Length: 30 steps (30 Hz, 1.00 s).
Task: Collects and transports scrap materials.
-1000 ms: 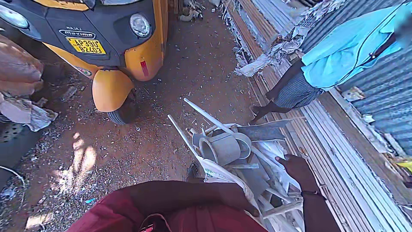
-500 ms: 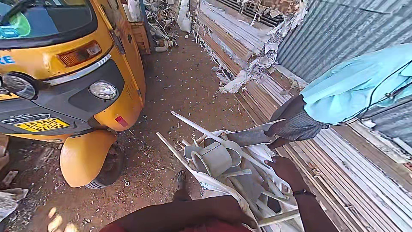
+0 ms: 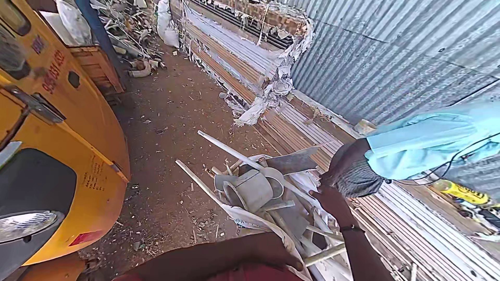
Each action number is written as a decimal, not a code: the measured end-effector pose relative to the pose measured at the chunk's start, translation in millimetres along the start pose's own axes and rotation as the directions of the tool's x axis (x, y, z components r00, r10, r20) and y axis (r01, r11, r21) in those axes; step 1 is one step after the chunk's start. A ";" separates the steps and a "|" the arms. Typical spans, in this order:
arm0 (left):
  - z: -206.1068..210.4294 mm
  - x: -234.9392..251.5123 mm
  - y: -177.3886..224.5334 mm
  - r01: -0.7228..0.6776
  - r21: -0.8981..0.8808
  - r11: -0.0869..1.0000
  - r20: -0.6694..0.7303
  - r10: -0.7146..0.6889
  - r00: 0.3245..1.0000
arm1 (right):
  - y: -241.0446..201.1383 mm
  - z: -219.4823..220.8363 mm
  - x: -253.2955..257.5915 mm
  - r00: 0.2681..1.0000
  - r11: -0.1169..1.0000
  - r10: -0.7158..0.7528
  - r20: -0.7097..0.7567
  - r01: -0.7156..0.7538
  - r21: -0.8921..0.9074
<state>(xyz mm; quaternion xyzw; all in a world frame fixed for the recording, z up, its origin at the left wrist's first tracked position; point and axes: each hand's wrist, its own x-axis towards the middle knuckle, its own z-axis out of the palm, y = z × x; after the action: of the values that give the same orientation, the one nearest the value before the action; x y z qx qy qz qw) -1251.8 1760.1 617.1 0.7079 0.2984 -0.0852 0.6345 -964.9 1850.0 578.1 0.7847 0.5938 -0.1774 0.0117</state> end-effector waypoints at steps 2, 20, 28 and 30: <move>-40.0 3.2 -6.8 -0.036 0.011 0.999 0.012 0.036 0.999 | -20.6 -12.9 28.3 1.000 1.000 0.010 -0.010 -0.010 0.006; -474.7 75.1 -71.7 0.050 -0.110 0.993 -0.053 -0.056 0.997 | -221.3 -67.7 437.4 0.999 1.000 -0.008 0.045 0.008 -0.015; -643.0 57.0 -117.6 0.072 -0.073 0.995 -0.099 -0.079 0.992 | -339.1 -74.0 567.9 0.998 0.998 -0.064 -0.023 0.063 -0.025; -688.6 47.7 -136.5 0.081 -0.029 0.996 -0.088 -0.084 0.993 | -372.0 -68.7 595.6 0.996 0.997 -0.066 -0.053 0.065 -0.029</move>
<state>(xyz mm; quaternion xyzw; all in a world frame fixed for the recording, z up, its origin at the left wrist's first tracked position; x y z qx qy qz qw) -1463.4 2431.0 601.8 0.6899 0.3564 -0.0759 0.6254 -1157.0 2527.9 539.9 0.7691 0.6217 -0.1483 0.0006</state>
